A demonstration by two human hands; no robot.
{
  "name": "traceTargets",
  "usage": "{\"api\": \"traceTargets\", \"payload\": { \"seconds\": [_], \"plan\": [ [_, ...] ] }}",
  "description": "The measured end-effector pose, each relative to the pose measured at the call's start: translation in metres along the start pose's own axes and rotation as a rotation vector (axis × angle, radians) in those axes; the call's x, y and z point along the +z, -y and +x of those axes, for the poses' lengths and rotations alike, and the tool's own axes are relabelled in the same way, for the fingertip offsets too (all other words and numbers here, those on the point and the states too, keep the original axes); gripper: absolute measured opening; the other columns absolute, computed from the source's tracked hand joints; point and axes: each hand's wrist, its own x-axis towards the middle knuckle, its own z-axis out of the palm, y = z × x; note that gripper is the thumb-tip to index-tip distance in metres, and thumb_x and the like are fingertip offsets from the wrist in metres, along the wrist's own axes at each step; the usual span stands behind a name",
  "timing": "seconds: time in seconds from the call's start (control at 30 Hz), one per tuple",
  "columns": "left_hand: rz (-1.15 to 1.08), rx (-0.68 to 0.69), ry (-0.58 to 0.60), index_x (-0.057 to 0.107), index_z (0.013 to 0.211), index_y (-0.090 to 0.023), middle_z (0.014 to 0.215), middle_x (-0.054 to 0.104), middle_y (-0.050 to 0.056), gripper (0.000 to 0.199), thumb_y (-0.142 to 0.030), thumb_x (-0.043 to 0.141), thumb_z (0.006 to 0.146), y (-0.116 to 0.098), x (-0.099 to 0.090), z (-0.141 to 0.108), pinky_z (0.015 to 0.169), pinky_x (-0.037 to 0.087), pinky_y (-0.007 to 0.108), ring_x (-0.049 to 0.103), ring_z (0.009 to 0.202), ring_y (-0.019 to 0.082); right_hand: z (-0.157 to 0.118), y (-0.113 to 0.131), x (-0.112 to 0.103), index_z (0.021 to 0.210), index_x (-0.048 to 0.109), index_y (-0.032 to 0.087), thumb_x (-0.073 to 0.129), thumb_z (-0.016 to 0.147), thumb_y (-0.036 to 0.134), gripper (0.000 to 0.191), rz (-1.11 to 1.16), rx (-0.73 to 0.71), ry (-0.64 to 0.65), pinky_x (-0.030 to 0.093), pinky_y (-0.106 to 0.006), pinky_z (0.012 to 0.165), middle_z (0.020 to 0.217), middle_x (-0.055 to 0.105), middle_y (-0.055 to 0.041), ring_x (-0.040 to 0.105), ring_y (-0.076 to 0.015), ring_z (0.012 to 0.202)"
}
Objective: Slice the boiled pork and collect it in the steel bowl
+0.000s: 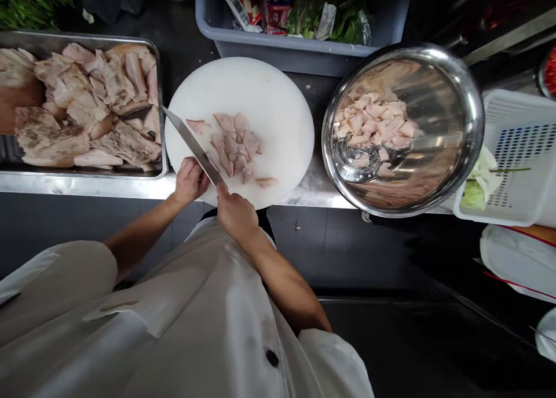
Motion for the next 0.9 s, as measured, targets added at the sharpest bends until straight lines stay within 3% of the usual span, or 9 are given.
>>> {"api": "traceTargets", "payload": {
  "seconds": [0.2,0.4,0.6,0.8,0.9],
  "plan": [
    [-0.029,-0.043,0.018,0.066,0.096,-0.021,0.093,0.065,0.012,0.021,-0.034,0.051,0.103,-0.003,0.000,0.001,0.086,0.054,0.047,0.061,0.096,0.026,-0.046,-0.016,0.011,0.139,0.050,0.019,0.036,0.111,0.028,0.033,0.007,0.128,0.133,0.047,-0.030,0.071,0.100,0.076,-0.0101,0.074,-0.0240,0.084],
    [-0.055,-0.020,0.004,0.065,0.095,-0.020,0.094,0.066,0.012,0.018,-0.030,0.052,0.102,-0.002,0.000,0.001,0.088,0.054,0.045,0.061,0.097,0.025,-0.011,-0.004,0.008,0.144,0.044,0.019,0.032,0.112,0.029,0.035,0.028,0.032,0.015,0.047,-0.030,0.078,0.107,0.076,-0.0115,0.072,-0.0244,0.098],
    [-0.038,-0.018,0.017,0.065,0.098,-0.020,0.098,0.067,0.012,0.017,-0.028,0.052,0.102,-0.001,0.002,-0.001,0.088,0.053,0.045,0.061,0.099,0.025,-0.051,-0.021,0.025,0.138,0.052,0.019,0.036,0.110,0.029,0.033,0.040,0.150,0.108,0.043,-0.029,0.068,0.099,0.076,-0.0099,0.072,-0.0240,0.082],
    [0.012,-0.014,-0.016,0.063,0.094,-0.021,0.098,0.066,0.011,0.012,-0.026,0.054,0.099,0.001,0.003,-0.005,0.091,0.049,0.049,0.060,0.098,0.026,0.001,-0.017,0.008,0.142,0.047,0.018,0.033,0.112,0.029,0.035,0.059,0.036,-0.044,0.045,-0.029,0.076,0.105,0.076,-0.0110,0.071,-0.0238,0.093],
    [0.023,-0.037,-0.011,0.063,0.095,-0.021,0.094,0.064,0.010,0.010,-0.027,0.056,0.098,0.006,0.005,-0.008,0.089,0.049,0.049,0.060,0.094,0.026,-0.021,-0.018,0.004,0.142,0.048,0.020,0.031,0.112,0.030,0.035,-0.005,0.068,-0.028,0.047,-0.030,0.073,0.102,0.075,-0.0104,0.072,-0.0240,0.087]
  ]
}}
